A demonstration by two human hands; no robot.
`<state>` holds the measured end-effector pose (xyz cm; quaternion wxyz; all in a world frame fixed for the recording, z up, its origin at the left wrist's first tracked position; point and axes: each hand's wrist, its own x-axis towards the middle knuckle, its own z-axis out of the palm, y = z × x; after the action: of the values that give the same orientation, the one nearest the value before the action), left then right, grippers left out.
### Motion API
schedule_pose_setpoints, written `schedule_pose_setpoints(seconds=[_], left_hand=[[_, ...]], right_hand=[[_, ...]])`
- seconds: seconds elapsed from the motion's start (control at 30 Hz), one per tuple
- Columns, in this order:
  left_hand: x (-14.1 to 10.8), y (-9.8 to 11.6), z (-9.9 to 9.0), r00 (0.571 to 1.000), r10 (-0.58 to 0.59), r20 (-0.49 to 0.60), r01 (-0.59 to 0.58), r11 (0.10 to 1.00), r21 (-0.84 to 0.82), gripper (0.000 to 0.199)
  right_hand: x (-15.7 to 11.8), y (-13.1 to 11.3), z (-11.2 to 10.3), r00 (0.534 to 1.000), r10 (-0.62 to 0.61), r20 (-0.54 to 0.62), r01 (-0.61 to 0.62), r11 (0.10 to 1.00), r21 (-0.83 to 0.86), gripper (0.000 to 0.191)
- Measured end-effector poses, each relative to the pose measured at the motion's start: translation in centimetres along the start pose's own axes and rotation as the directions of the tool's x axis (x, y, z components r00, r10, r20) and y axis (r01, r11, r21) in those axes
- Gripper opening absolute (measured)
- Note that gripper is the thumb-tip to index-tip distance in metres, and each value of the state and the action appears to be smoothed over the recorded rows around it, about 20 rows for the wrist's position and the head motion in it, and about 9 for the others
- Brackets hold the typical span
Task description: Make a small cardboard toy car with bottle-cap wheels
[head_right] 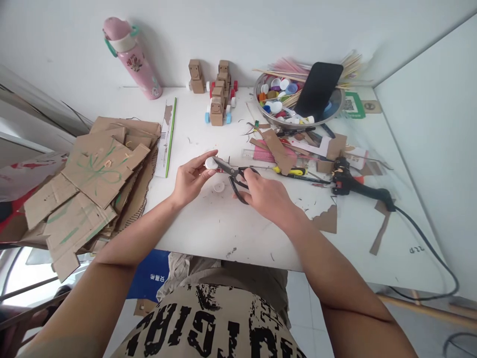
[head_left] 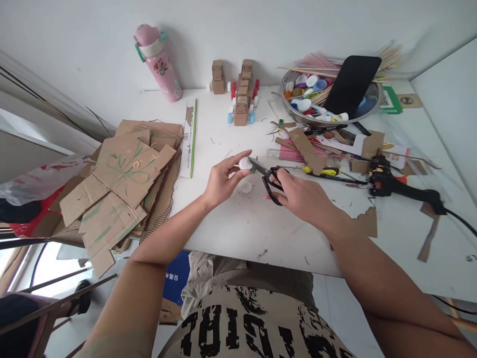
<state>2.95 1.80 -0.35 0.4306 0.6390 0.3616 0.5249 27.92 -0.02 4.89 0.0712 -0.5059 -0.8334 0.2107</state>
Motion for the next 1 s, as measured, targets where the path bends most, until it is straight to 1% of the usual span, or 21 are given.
schedule_pose_setpoints(seconds=[0.13, 0.2, 0.3, 0.4, 0.47, 0.6, 0.77, 0.9, 1.0], left_hand=[[0.2, 0.5, -0.3, 0.997, -0.063, 0.036, 0.065, 0.996, -0.055, 0.067], [0.3, 0.7, -0.5, 0.994, -0.078, 0.077, 0.084, 0.993, -0.079, 0.068], [0.3, 0.5, -0.7, 0.991, -0.069, 0.119, 0.084, 0.989, -0.121, 0.069], [0.3, 0.0, -0.6, 0.991, -0.049, 0.127, 0.068, 0.986, -0.150, 0.073], [0.1, -0.2, -0.6, 0.991, -0.032, 0.130, 0.050, 0.989, -0.136, 0.073], [-0.1, 0.3, -0.6, 0.992, 0.012, 0.125, -0.007, 0.999, -0.034, 0.071], [-0.2, 1.1, -0.6, 0.991, 0.086, 0.104, -0.094, 0.993, 0.067, 0.069], [-0.2, 1.1, -0.6, 0.991, 0.085, 0.105, -0.090, 0.995, 0.046, 0.069], [-0.1, 1.1, -0.7, 0.992, 0.078, 0.098, -0.079, 0.997, 0.012, 0.068]], right_hand=[[-0.2, -0.3, 0.1, 1.000, -0.018, 0.008, 0.020, 0.977, -0.212, 0.033], [-0.2, -0.5, 0.0, 0.999, -0.035, 0.010, 0.037, 0.960, -0.276, 0.033], [-0.1, -0.9, -0.2, 0.999, -0.036, 0.027, 0.043, 0.943, -0.330, 0.034], [-0.1, -1.4, 0.2, 0.999, -0.014, 0.045, 0.028, 0.939, -0.343, 0.034], [-0.1, -1.5, 0.7, 0.999, -0.010, 0.038, 0.022, 0.942, -0.334, 0.033], [-0.3, -1.5, 1.5, 1.000, -0.023, 0.005, 0.023, 0.953, -0.302, 0.037], [-0.4, -1.5, 1.6, 1.000, 0.001, 0.012, 0.003, 0.961, -0.276, 0.039], [-0.4, -1.8, 1.5, 0.999, 0.002, 0.032, 0.007, 0.962, -0.274, 0.045], [-0.4, -1.9, 1.7, 1.000, 0.001, 0.020, 0.004, 0.962, -0.274, 0.050]])
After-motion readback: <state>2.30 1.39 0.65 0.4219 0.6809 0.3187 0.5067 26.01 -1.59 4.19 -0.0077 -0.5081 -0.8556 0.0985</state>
